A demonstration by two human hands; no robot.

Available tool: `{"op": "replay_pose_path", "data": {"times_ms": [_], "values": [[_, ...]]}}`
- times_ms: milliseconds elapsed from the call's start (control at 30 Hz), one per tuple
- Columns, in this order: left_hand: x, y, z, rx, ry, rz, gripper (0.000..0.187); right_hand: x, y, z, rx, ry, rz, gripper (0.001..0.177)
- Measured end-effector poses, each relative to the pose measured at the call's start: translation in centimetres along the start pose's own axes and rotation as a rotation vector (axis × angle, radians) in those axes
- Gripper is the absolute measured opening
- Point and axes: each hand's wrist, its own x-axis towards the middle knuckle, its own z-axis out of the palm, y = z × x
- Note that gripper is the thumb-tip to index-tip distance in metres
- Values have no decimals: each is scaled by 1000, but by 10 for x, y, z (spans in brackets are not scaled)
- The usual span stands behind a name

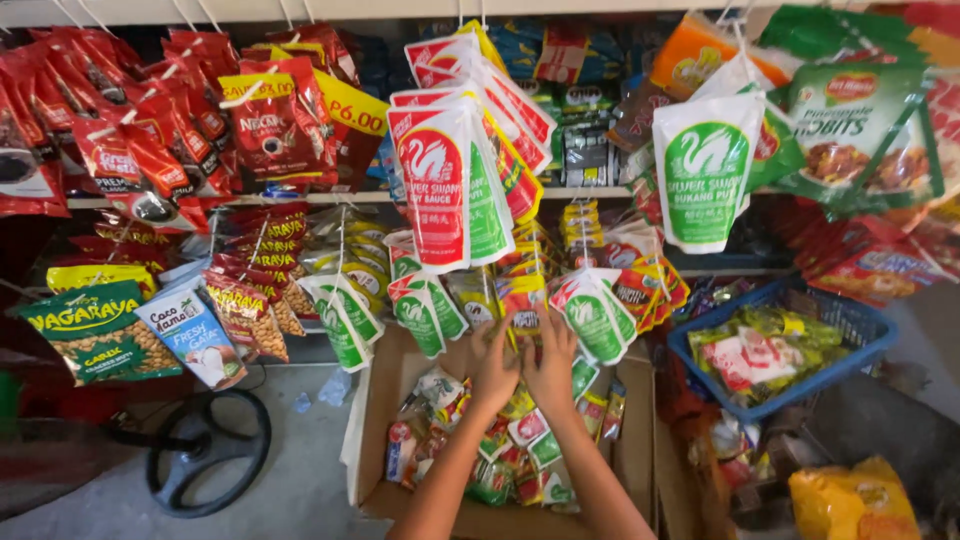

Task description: The recorder is sorting and organizing various condiment and food sachets from a cardboard box onto store shelves.

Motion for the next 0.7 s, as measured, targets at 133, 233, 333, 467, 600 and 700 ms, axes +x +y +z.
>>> {"op": "replay_pose_path", "data": {"times_ms": [133,233,333,467,600,700], "values": [[-41,-51,8,-222,-165,-127,79,-52,15,6,-28,-43,95,69],[-92,-106,18,-109,-197,43,82,-100,16,8,-45,-91,254,73],[-149,-148,14,-238,-325,-141,77,-161,31,20,-14,-40,284,77],[-223,-196,4,-397,-552,-494,63,-265,84,49,-82,-56,435,68],[-276,-215,-6,-163,-634,-492,56,-349,114,65,-124,-184,609,70],[-298,-212,-6,-248,-754,-765,53,-405,152,84,-193,-237,742,70]]}}
